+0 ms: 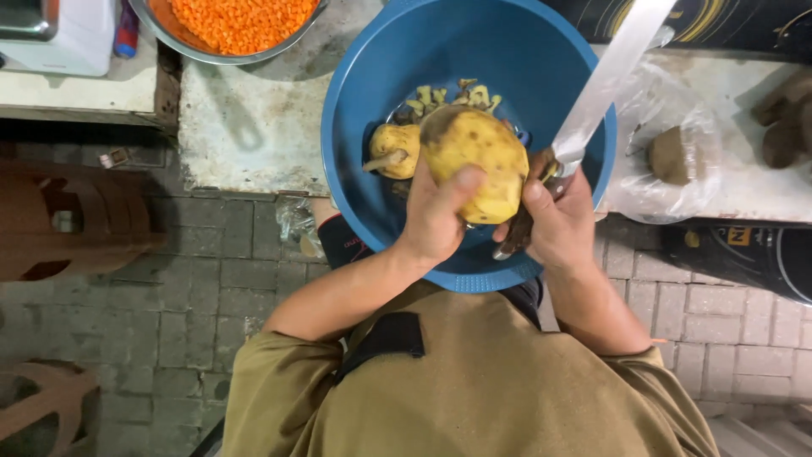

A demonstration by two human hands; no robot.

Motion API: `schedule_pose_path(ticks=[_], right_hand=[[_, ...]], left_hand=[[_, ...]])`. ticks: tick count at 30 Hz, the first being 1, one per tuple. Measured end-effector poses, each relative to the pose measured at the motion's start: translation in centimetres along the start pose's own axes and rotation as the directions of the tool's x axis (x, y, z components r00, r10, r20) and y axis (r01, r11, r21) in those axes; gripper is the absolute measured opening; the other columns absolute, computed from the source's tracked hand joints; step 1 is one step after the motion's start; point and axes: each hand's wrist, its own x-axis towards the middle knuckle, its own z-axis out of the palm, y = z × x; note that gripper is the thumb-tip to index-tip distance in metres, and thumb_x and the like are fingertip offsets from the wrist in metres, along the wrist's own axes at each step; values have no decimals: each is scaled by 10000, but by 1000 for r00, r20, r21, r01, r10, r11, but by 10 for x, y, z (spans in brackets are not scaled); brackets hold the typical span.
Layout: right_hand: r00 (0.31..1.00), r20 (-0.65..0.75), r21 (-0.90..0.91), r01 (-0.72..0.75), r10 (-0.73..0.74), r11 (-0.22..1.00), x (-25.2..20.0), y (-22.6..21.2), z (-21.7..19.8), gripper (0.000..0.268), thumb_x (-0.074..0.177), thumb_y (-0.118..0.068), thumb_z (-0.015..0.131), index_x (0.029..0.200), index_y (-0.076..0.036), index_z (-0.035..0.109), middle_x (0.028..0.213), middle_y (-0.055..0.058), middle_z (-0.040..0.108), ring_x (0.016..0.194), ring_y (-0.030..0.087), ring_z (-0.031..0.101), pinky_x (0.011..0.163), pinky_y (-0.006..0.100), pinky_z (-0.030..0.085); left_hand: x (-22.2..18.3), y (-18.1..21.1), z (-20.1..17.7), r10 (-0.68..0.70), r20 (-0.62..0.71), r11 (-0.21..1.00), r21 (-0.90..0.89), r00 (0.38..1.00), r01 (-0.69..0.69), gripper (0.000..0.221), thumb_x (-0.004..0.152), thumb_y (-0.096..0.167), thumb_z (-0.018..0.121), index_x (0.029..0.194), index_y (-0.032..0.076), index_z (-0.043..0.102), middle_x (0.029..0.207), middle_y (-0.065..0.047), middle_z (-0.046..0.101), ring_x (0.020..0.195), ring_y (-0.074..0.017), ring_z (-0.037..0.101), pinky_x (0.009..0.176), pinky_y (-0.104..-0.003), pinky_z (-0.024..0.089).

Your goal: Peeling a potato with a manual peeler and then trimming it with a kitchen knife over a plastic bowl.

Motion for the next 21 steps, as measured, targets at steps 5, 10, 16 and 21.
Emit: schedule_pose_path(ticks=[5,10,16,21], right_hand=[[976,140,-700,218,-168,681,-3,-38,9,309,974,-183,636,1104,-36,397,1130,199,682,467,223,618,344,288,492],[974,122,-904,188,-190,384,-37,-24,-37,498,846,-399,799,1095,-36,564,622,47,625,452,228,592,418,318,454],[901,415,-820,430,-125,379,-37,-32,-21,424,947,-318,561,1248,-20,541,616,91,631,373,261,551,346,368,429],[864,486,-782,497,-132,376,-35,-30,-26,374,954,-252,547,1244,-18,583,568,86,611,351,269,542,351,370,446]], left_hand=[[0,5,1,-277,-534,955,-241,798,170,490,855,373,744,1258,116,636,1211,-163,666,1085,-327,656,909,-493,543],[11,28,2,-262,-532,929,-364,805,62,558,855,397,730,1288,67,608,1256,-229,627,1138,-390,621,987,-547,505],[21,32,-37,-246,-452,935,-345,857,86,395,880,323,689,1165,52,653,1155,-239,667,1068,-396,654,962,-554,519],[25,48,-14,-299,-414,921,-359,860,148,312,883,300,675,1083,60,674,1069,-199,697,990,-351,682,915,-521,539]])
